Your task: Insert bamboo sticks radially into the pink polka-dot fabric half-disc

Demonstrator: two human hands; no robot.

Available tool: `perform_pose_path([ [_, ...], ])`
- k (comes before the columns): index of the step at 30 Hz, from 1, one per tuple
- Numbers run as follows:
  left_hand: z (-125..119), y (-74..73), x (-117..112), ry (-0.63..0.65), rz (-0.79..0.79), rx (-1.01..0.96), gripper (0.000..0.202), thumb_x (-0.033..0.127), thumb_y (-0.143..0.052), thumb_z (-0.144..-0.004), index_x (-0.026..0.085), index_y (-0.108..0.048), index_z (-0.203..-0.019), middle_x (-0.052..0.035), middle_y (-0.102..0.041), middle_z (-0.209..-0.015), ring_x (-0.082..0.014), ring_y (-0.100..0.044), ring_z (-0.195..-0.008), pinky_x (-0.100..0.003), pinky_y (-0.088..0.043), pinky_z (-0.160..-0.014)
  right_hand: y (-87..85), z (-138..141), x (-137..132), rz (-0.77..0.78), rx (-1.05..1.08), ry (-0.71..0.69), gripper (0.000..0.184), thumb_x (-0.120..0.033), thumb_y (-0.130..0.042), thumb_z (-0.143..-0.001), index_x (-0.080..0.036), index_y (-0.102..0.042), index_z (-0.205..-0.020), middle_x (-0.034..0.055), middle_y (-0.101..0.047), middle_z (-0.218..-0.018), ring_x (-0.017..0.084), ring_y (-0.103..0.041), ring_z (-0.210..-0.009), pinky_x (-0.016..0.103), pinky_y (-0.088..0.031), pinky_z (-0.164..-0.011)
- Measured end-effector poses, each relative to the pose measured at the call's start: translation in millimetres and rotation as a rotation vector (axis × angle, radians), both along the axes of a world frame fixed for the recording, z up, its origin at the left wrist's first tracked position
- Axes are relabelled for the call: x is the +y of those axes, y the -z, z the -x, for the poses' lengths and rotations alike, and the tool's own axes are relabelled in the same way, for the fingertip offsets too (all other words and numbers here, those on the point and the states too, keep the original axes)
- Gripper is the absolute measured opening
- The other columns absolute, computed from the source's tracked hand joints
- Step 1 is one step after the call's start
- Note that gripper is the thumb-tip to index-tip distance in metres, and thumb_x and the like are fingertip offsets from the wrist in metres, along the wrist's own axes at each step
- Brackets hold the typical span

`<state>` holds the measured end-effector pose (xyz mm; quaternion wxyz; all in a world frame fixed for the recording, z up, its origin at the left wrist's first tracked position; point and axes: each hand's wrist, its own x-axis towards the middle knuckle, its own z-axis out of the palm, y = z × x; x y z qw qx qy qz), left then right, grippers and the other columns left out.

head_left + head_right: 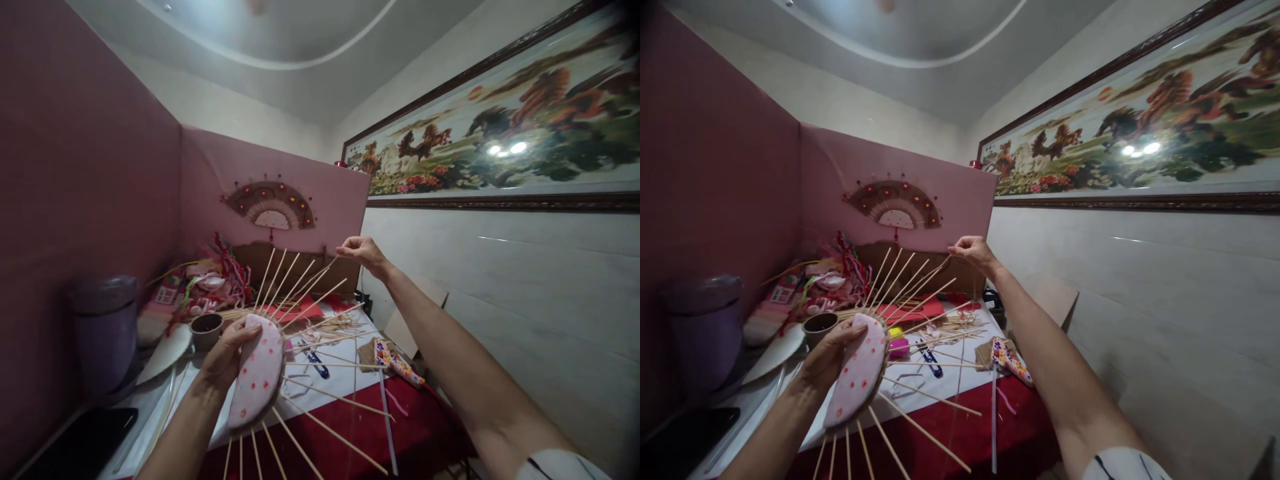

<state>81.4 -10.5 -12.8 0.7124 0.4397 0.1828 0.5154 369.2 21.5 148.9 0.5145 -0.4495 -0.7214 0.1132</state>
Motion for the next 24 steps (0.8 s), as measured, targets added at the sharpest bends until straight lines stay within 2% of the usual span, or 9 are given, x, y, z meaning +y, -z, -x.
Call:
perform_pose_path([
  [4, 1, 0.2, -1, 0.036, -0.001, -0.033, 0.011, 0.012, -0.067, -0.065, 0.013, -0.06, -0.073, -0.0023, -0.067, -0.066, -0.0116, -0.061, -0.054, -0.02, -0.048, -0.052, 14.8, -14, 12, -0.004, -0.073, 0.133, 0.038, -0.049, -0.068, -0.053, -0.015, -0.053, -0.05, -0.0049, -0.042, -0.045, 0.007, -0.031, -0.045, 0.023, -0.023, -0.044],
  [7, -5, 0.4, -4, 0.101, -0.016, -0.018, 0.011, 0.012, -0.068, -0.064, 0.013, -0.061, -0.072, -0.0032, -0.067, -0.066, -0.0123, -0.061, -0.055, -0.02, -0.048, -0.052, 13.0, -9, 21, -0.075, -0.073, 0.197, 0.035, -0.048, -0.066, -0.056, -0.016, -0.053, -0.052, -0.0038, -0.045, -0.046, 0.008, -0.034, -0.045, 0.023, -0.025, -0.045],
  [10, -13, 1.8, -6, 0.138, -0.023, 0.016, 0.012, 0.011, -0.068, -0.063, 0.012, -0.061, -0.072, -0.0034, -0.066, -0.065, -0.0124, -0.061, -0.054, -0.02, -0.047, -0.051, 0.9, 4, 24, -0.151, 0.011, 0.165, 0.035, -0.049, -0.063, -0.06, -0.017, -0.052, -0.054, -0.0043, -0.044, -0.048, 0.007, -0.034, -0.046, 0.023, -0.026, -0.045],
  [14, -20, 4.0, -11, 0.2, -0.028, 0.039, 0.013, 0.012, -0.068, -0.062, 0.011, -0.061, -0.073, -0.0048, -0.066, -0.066, -0.013, -0.06, -0.054, -0.02, -0.046, -0.05, -8.2, 16, 28, -0.177, 0.043, 0.074, 0.038, -0.052, -0.066, -0.055, -0.017, -0.05, -0.052, -0.005, -0.043, -0.048, 0.007, -0.033, -0.046, 0.023, -0.027, -0.045],
  [24, -19, 3.2, -11, 0.186, -0.061, 0.017, 0.013, 0.012, -0.068, -0.061, 0.011, -0.061, -0.073, -0.0044, -0.065, -0.066, -0.0128, -0.06, -0.055, -0.02, -0.045, -0.051, 20.1, -4, 30, -0.116, 0.049, 0.175, 0.038, -0.053, -0.062, -0.059, -0.015, -0.055, -0.057, -0.0021, -0.051, -0.052, 0.009, -0.04, -0.048, 0.023, -0.031, -0.048],
])
